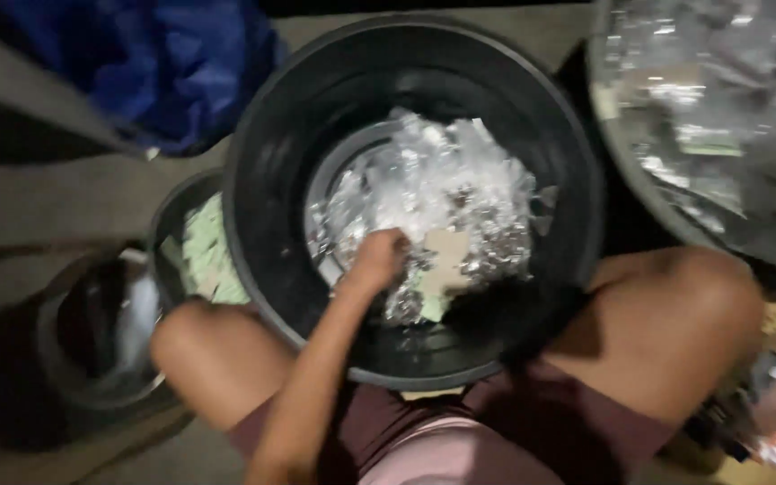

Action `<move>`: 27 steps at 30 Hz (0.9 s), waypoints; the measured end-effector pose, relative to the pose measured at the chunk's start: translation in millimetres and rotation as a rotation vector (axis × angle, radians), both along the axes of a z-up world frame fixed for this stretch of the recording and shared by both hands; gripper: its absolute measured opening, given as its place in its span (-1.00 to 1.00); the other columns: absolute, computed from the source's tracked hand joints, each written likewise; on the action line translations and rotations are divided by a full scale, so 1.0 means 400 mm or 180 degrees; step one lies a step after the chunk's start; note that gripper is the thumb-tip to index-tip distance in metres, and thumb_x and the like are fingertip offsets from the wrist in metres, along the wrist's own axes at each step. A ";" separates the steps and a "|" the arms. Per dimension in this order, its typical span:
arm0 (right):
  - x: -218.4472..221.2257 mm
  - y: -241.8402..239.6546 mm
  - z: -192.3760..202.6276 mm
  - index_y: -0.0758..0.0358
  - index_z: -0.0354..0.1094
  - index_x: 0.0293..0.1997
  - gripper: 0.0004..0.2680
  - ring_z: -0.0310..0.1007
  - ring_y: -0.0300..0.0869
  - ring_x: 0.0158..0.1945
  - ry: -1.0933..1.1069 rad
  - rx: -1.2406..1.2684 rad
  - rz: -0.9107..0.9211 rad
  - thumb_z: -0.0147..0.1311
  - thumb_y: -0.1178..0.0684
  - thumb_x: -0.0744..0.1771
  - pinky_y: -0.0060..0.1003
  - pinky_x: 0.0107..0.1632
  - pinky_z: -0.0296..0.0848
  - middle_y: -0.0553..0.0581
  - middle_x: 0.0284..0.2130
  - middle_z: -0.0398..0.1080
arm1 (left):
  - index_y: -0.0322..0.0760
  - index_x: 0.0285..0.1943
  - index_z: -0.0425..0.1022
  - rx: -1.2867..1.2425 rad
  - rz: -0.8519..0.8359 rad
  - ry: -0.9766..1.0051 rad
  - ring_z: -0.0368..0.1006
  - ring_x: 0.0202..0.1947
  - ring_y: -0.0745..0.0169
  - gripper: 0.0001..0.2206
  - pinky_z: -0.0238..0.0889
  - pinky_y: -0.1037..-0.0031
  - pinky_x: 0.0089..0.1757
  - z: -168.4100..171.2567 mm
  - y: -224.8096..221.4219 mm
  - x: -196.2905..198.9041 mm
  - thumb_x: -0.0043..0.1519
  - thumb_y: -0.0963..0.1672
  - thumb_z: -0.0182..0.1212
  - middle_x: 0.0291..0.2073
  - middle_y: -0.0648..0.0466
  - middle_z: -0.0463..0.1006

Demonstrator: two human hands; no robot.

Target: Packaging small metal clips into plastic bags and stapling paper labels to the bags

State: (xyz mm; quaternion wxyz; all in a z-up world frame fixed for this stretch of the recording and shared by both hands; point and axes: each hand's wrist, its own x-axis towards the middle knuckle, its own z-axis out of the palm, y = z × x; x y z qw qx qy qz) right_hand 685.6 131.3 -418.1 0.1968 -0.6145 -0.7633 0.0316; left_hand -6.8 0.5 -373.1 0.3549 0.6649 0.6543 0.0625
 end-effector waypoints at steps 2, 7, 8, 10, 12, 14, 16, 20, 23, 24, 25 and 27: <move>-0.032 0.009 0.043 0.52 0.24 0.31 -0.57 0.39 0.23 0.03 0.0382 0.0016 0.0167 0.26 0.25 0.30 0.01 0.15 0.32 0.50 0.01 0.37 | -0.03 -0.07 0.61 -0.0111 -0.0301 0.0119 0.59 -0.01 -0.07 -0.81 0.45 0.05 -0.01 -0.012 0.000 0.056 0.14 -0.10 0.28 -0.19 0.04 0.66; -0.478 -0.060 0.560 0.60 0.16 0.33 -0.61 0.33 0.19 0.09 0.1236 0.0087 0.0429 0.24 0.38 0.37 -0.03 0.16 0.32 0.54 0.08 0.31 | -0.16 0.11 0.47 0.0024 -0.1125 0.0735 0.49 -0.07 -0.12 -0.66 0.32 0.01 -0.01 0.020 -0.027 0.178 0.13 -0.21 0.28 -0.12 -0.09 0.53; -0.674 -0.184 0.744 0.61 0.15 0.34 -0.62 0.32 0.18 0.11 0.1401 0.0103 0.0457 0.24 0.41 0.39 -0.04 0.17 0.32 0.54 0.10 0.30 | -0.24 0.23 0.36 -0.0037 -0.1227 0.0747 0.39 -0.08 -0.10 -0.54 0.24 0.08 0.00 0.106 -0.022 0.192 0.12 -0.27 0.29 -0.05 -0.15 0.43; -0.733 -0.178 0.747 0.58 0.24 0.26 -0.66 0.35 0.13 0.09 0.1308 0.0066 0.0484 0.30 0.38 0.38 -0.11 0.19 0.31 0.46 0.05 0.35 | -0.28 0.21 0.37 0.0305 -0.1082 0.0627 0.40 -0.14 -0.14 -0.56 0.27 0.04 -0.05 0.105 -0.002 0.204 0.12 -0.33 0.19 -0.08 -0.18 0.43; -0.794 -0.178 0.754 0.55 0.32 0.17 -0.71 0.38 0.08 0.07 0.1216 0.0022 0.0511 0.36 0.35 0.37 -0.19 0.21 0.31 0.38 0.00 0.39 | -0.31 0.19 0.38 0.0638 -0.0934 0.0504 0.41 -0.19 -0.18 -0.55 0.31 0.00 -0.11 0.095 0.005 0.222 0.11 -0.38 0.10 -0.11 -0.20 0.42; -0.863 -0.167 0.772 0.42 0.38 0.06 -0.78 0.46 -0.07 -0.05 0.1296 -0.0063 0.0526 0.39 0.27 0.38 -0.22 0.12 0.37 0.25 -0.11 0.49 | -0.24 0.34 0.28 0.0279 -0.1351 0.0960 0.38 -0.08 -0.08 -0.49 0.31 0.12 -0.06 0.083 0.024 0.238 0.17 -0.33 0.12 0.06 -0.22 0.36; -0.913 -0.171 0.793 0.40 0.39 0.02 -0.80 0.47 -0.07 -0.05 0.1372 -0.0111 0.0538 0.37 0.26 0.37 -0.22 0.13 0.38 0.23 -0.12 0.49 | -0.22 0.32 0.30 0.0178 -0.1292 0.0891 0.40 -0.10 -0.07 -0.54 0.29 0.10 -0.05 0.094 0.026 0.239 0.21 -0.30 0.11 0.03 -0.21 0.38; -0.949 -0.152 0.751 0.23 0.38 -0.03 -0.76 0.40 -0.19 -0.25 0.1525 -0.0741 -0.0071 0.40 0.09 0.32 -0.29 -0.21 0.33 0.10 -0.25 0.47 | -0.21 0.32 0.35 -0.0099 -0.0878 0.0389 0.39 -0.35 0.15 -0.61 0.36 0.07 -0.05 0.196 0.026 0.200 0.29 -0.28 0.10 -0.18 -0.09 0.40; -0.914 -0.108 0.550 0.21 0.33 0.02 -0.64 0.26 -0.17 -0.31 0.1546 -0.1127 -0.0426 0.42 -0.04 0.24 -0.23 -0.24 0.28 0.12 -0.30 0.41 | -0.21 0.06 0.45 -0.0230 0.0591 -0.1321 0.45 0.04 0.02 -0.60 0.39 0.31 0.03 0.291 0.061 0.149 0.06 -0.19 0.48 0.05 -0.02 0.52; -0.929 -0.110 0.533 0.21 0.33 0.02 -0.64 0.26 -0.17 -0.31 0.1548 -0.1117 -0.0401 0.42 -0.04 0.24 -0.23 -0.24 0.28 0.12 -0.30 0.41 | -0.21 0.06 0.45 -0.0210 0.0609 -0.1318 0.45 0.04 0.02 -0.60 0.39 0.31 0.03 0.345 0.077 0.142 0.06 -0.19 0.48 0.05 -0.02 0.52; -0.944 -0.112 0.514 0.21 0.36 -0.03 -0.66 0.27 -0.23 -0.28 0.1879 -0.1571 -0.0401 0.42 -0.01 0.22 -0.30 -0.18 0.29 0.07 -0.30 0.42 | -0.20 0.04 0.46 0.0042 0.0661 -0.1834 0.50 -0.05 0.07 -0.57 0.46 0.35 -0.04 0.399 0.092 0.136 0.01 -0.19 0.51 0.06 0.01 0.54; -1.002 -0.128 0.545 0.21 0.38 -0.08 -0.69 0.28 -0.28 -0.25 0.2218 -0.2065 -0.0370 0.42 0.02 0.20 -0.37 -0.12 0.30 0.02 -0.29 0.44 | -0.18 0.03 0.47 0.0292 0.0740 -0.2319 0.55 -0.13 0.12 -0.54 0.53 0.38 -0.11 0.451 0.117 0.135 -0.04 -0.20 0.54 0.07 0.03 0.56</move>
